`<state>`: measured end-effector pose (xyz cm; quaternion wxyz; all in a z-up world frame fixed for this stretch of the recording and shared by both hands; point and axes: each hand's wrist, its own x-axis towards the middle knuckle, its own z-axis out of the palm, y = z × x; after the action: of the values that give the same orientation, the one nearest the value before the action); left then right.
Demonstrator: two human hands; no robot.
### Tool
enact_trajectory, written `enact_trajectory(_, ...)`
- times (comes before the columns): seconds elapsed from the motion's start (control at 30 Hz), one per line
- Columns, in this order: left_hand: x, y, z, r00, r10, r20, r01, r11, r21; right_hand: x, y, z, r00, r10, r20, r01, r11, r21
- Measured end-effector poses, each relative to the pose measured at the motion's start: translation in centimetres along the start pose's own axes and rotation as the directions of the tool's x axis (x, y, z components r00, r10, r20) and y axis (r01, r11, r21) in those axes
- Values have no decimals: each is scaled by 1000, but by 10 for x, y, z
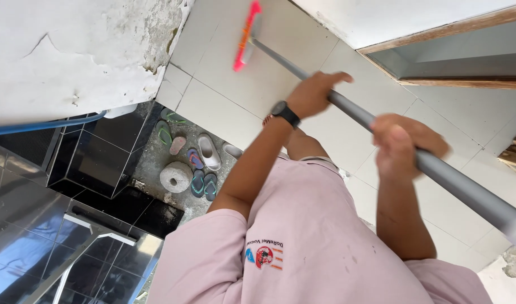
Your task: Sweeping the tiled floor using a broom, moving around an entryway area with furniture.
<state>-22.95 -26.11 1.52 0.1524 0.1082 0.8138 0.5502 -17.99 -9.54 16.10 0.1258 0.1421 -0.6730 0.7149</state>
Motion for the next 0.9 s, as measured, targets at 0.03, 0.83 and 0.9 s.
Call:
enact_trajectory(0.03,4,-24,-5,1000,-2,5,2,1000,-1,-5,21,4,1000,4,-4,-4,1000,-1)
enact_trajectory(0.83,128,31,100,881,291,373,-242,955,-173,61,-16,-87,988,34,-150,-84,937,-338)
enact_trajectory(0.9,127,56,83,884,142,446,-167,986,18,54,-20,-99,965,-53,-258,-17,965,-263)
